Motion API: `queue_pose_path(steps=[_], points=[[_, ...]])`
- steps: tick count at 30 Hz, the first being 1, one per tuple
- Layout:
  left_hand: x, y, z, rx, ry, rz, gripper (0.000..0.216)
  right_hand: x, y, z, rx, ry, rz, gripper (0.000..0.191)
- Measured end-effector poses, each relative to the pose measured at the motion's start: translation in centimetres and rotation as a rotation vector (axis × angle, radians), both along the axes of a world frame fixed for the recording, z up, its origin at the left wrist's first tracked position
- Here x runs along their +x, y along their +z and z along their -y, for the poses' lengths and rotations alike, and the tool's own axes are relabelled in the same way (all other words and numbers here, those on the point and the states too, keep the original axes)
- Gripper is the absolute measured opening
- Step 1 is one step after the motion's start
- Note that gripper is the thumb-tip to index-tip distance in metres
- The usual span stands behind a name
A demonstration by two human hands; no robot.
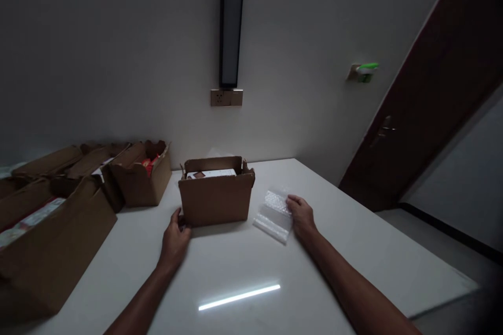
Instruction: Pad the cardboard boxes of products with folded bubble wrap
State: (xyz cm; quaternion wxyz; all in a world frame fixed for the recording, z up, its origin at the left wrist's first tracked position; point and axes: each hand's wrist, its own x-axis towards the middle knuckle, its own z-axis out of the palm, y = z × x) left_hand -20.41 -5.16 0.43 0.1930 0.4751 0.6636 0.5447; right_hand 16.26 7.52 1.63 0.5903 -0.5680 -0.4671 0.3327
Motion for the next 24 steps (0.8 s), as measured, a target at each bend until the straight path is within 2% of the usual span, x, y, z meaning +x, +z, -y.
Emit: queue_pose_path(steps=[5, 8, 9, 11, 14, 16, 19, 22, 24], points=[[-0.4, -1.0, 0.5, 0.006, 0.092, 0.014, 0.068, 1.9, 1.8, 7.9, -0.165, 0.326, 0.051, 0.044], [-0.2, -1.2, 1.4, 0.02, 0.121, 0.012, 0.068, 2.1, 2.2, 10.2, -0.155, 0.498, 0.209, 0.043], [0.0, -1.2, 1.7, 0.02, 0.123, 0.009, 0.068, 2.2, 2.3, 10.3, -0.123, 0.5, 0.301, 0.044], [0.5, -1.2, 2.2, 0.02, 0.121, 0.003, 0.068, 2.6, 2.8, 9.7, -0.048, 0.411, 0.465, 0.048], [1.1, -1.1, 2.6, 0.03, 0.11, -0.001, 0.067, 2.8, 3.9, 8.1, 0.051, 0.225, 0.552, 0.05], [1.4, -0.9, 2.5, 0.051, 0.101, 0.001, 0.066, 1.9, 4.7, 7.2, 0.154, 0.203, 0.61, 0.043], [1.8, -0.4, 2.1, 0.112, 0.081, -0.004, 0.063, -1.5, 5.6, 6.2, 0.248, 0.347, 0.633, 0.043], [2.1, 0.2, 1.7, 0.185, 0.057, -0.03, 0.06, -5.9, 6.0, 5.1, 0.229, 0.512, 0.582, 0.052], [2.0, 0.5, 1.5, 0.217, 0.053, -0.04, 0.059, -8.3, 6.2, 4.4, 0.207, 0.608, 0.565, 0.05]])
